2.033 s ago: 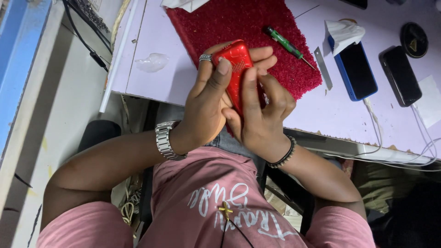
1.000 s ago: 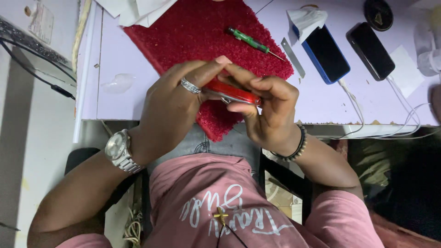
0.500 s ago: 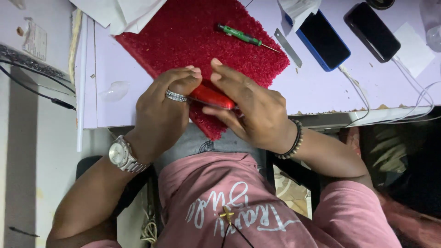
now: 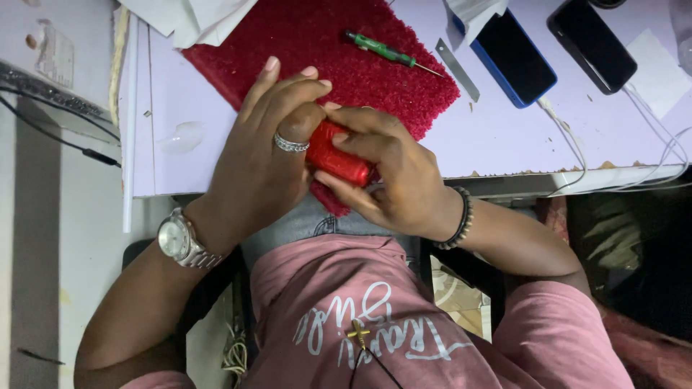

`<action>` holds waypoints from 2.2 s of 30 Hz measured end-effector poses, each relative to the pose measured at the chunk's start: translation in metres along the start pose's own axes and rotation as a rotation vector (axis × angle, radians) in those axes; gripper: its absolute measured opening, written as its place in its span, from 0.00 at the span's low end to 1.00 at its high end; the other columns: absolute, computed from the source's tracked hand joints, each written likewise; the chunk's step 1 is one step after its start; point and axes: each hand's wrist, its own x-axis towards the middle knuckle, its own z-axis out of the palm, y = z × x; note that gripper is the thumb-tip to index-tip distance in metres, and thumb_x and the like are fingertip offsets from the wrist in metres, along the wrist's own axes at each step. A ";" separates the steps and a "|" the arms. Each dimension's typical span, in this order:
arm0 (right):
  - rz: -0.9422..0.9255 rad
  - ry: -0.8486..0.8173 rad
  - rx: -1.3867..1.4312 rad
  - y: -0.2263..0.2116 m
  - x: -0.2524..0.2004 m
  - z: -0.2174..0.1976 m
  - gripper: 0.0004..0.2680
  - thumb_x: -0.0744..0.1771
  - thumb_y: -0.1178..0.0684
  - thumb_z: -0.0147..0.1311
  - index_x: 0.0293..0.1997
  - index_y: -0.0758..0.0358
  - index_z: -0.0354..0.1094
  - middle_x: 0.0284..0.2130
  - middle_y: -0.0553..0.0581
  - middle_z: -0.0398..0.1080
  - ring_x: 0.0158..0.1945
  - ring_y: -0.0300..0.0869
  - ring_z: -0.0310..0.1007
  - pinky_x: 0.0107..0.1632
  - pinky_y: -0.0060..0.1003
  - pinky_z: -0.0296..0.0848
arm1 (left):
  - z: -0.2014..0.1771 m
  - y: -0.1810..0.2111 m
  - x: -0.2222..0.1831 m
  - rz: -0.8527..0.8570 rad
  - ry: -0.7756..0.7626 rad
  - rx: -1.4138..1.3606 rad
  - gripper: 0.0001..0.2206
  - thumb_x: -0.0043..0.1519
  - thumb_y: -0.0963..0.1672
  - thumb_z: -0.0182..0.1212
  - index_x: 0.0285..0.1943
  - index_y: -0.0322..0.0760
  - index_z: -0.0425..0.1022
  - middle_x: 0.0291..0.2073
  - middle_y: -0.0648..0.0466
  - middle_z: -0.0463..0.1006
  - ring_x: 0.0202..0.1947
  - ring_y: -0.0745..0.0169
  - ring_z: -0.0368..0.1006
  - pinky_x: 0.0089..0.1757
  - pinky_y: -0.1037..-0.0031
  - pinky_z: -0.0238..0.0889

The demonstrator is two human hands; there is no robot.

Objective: Disassembling and reassembling a red mobile phone using a screwdriver

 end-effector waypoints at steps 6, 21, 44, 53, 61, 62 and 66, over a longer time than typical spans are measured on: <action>-0.058 0.056 0.088 0.008 -0.007 0.007 0.24 0.68 0.59 0.76 0.55 0.69 0.51 0.57 0.78 0.66 0.63 0.62 0.73 0.63 0.54 0.83 | -0.006 -0.003 -0.002 0.076 0.026 0.110 0.10 0.68 0.32 0.46 0.56 0.26 0.68 0.49 0.36 0.77 0.47 0.35 0.77 0.56 0.46 0.73; -0.112 -0.025 -0.076 -0.009 0.010 -0.009 0.18 0.69 0.55 0.72 0.54 0.77 0.63 0.52 0.82 0.71 0.59 0.69 0.78 0.62 0.58 0.86 | 0.000 -0.002 -0.011 0.012 -0.015 0.086 0.06 0.65 0.39 0.60 0.37 0.27 0.73 0.43 0.41 0.72 0.38 0.44 0.69 0.41 0.57 0.65; 0.371 0.141 0.359 -0.001 -0.005 -0.004 0.08 0.75 0.58 0.51 0.58 0.73 0.61 0.55 0.71 0.76 0.46 0.44 0.82 0.46 0.32 0.81 | 0.003 0.005 -0.008 -0.667 0.330 -1.280 0.24 0.75 0.48 0.64 0.74 0.49 0.53 0.79 0.29 0.55 0.72 0.27 0.71 0.64 0.42 0.75; 0.118 -0.089 -0.080 -0.013 0.005 -0.007 0.11 0.72 0.64 0.56 0.61 0.77 0.65 0.64 0.82 0.67 0.67 0.68 0.75 0.68 0.53 0.78 | 0.011 0.024 0.000 -0.788 0.325 -1.398 0.32 0.68 0.54 0.62 0.72 0.33 0.54 0.67 0.36 0.72 0.71 0.43 0.70 0.65 0.53 0.73; 0.051 -0.145 -0.218 -0.012 0.000 -0.005 0.12 0.72 0.59 0.62 0.59 0.78 0.67 0.56 0.76 0.75 0.59 0.60 0.82 0.56 0.46 0.85 | 0.015 0.023 -0.009 -0.792 0.228 -1.155 0.43 0.69 0.55 0.63 0.85 0.52 0.33 0.61 0.37 0.81 0.66 0.48 0.81 0.69 0.59 0.78; 0.057 -0.148 -0.244 -0.012 -0.001 -0.005 0.11 0.72 0.59 0.59 0.59 0.77 0.66 0.55 0.73 0.76 0.58 0.59 0.82 0.54 0.45 0.85 | 0.017 0.022 -0.010 -0.801 0.241 -1.168 0.50 0.66 0.56 0.67 0.87 0.53 0.29 0.59 0.38 0.82 0.65 0.51 0.82 0.71 0.60 0.78; 0.077 -0.198 -0.167 -0.012 0.002 -0.012 0.12 0.71 0.61 0.60 0.58 0.81 0.66 0.51 0.73 0.76 0.56 0.59 0.83 0.54 0.43 0.85 | 0.015 0.021 -0.010 -0.814 0.194 -1.095 0.53 0.63 0.60 0.68 0.87 0.54 0.29 0.57 0.40 0.85 0.66 0.51 0.85 0.70 0.64 0.78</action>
